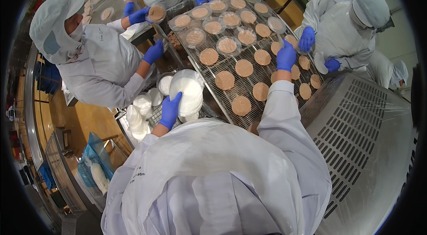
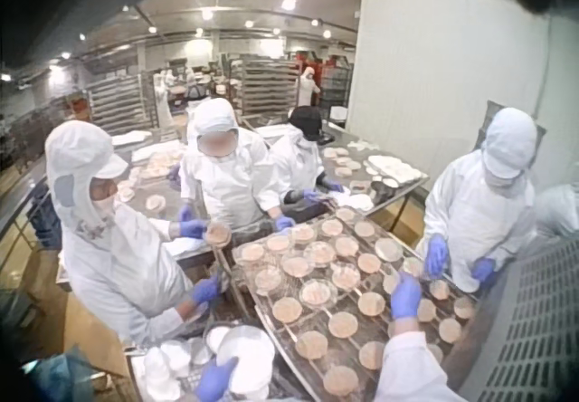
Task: The person places white circular discs onto a tray of brown discs arranged on a metal rack. The person repeatedly picks up white discs from a stack and positions them on the brown discs while other workers perform similar actions nearby.
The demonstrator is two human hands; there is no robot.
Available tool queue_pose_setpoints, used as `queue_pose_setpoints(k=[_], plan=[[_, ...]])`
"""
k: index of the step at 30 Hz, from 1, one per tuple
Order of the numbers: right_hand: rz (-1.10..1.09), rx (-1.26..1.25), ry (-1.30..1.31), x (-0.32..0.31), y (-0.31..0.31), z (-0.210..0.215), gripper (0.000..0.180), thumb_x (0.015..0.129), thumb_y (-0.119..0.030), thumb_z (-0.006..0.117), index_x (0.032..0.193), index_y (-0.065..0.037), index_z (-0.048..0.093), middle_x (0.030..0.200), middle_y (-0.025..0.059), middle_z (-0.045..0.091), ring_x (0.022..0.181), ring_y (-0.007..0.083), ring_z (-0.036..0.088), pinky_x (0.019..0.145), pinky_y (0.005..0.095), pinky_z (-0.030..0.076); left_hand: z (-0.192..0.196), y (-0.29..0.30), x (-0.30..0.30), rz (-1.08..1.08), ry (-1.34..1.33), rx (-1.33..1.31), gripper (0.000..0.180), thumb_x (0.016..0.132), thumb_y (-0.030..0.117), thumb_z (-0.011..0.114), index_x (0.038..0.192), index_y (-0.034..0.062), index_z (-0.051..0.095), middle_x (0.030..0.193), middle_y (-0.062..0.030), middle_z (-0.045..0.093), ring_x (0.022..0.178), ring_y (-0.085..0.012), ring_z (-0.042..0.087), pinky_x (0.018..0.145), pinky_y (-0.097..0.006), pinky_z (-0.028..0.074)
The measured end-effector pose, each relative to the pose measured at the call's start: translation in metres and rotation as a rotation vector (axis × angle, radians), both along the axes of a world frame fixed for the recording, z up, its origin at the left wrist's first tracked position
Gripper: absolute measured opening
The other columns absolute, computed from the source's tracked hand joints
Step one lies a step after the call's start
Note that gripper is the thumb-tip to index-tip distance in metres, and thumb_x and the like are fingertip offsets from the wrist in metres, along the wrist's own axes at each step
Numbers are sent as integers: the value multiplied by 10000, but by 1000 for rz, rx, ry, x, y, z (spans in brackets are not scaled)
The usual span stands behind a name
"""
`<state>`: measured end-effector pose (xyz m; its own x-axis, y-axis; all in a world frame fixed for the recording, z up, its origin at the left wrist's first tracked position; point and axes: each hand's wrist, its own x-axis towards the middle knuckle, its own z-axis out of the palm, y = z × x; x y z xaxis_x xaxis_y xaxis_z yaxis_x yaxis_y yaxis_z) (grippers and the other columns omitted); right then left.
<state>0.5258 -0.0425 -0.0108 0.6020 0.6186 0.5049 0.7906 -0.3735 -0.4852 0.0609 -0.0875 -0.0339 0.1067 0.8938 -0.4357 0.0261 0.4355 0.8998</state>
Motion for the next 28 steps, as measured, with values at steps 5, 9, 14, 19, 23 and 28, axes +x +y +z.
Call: queue_pose_setpoints(k=[5, 9, 14, 19, 23, 28], plan=[[291, -228, -476, -31, -5, -125, 306, 799, -103, 474, 1083, -28, 557, 1050, 221, 563, 886, 358, 570, 775, 417, 450, 0, 0, 9, -81, 31, -12, 388, 798, 245, 629, 1014, -72, 571, 907, -114, 621, 789, -152, 581, 700, -270, 465], [449, -664, 262, -61, 12, -117, 328, 833, -188, 448, 1098, -19, 544, 1124, 226, 527, 953, 370, 548, 829, 409, 437, -9, 2, 0, -103, 128, 84, 389, 794, 244, 633, 1012, -73, 574, 912, -117, 621, 770, -154, 584, 685, -269, 465], [826, -384, 357, -165, 5, -74, 296, 851, -244, 462, 985, -11, 586, 970, 224, 584, 909, 350, 569, 793, 407, 451, 1, 7, 5, -35, 53, 45, 386, 791, 230, 636, 1022, -73, 569, 902, -118, 625, 755, -156, 588, 677, -269, 470], [965, -508, 409, -249, 11, -34, 264, 822, -260, 507, 911, -35, 613, 874, 169, 621, 826, 314, 592, 739, 375, 462, 7, 7, 20, 22, -38, 54, 349, 802, 218, 628, 987, -74, 580, 846, -86, 620, 743, -120, 565, 645, -257, 459], [833, -250, 392, -231, 11, -38, 253, 813, -266, 515, 846, -39, 622, 842, 147, 626, 790, 300, 598, 710, 371, 471, 8, 8, 13, -50, 65, 122, 356, 801, 228, 634, 990, -68, 580, 853, -86, 621, 745, -119, 565, 652, -254, 460], [595, -874, -207, -137, 7, -3, 267, 813, -287, 512, 881, -60, 634, 886, 183, 624, 820, 275, 608, 703, 365, 489, 13, -8, 3, -42, 42, 75, 349, 805, 238, 627, 987, -58, 587, 845, -93, 622, 745, -123, 567, 654, -259, 458]])
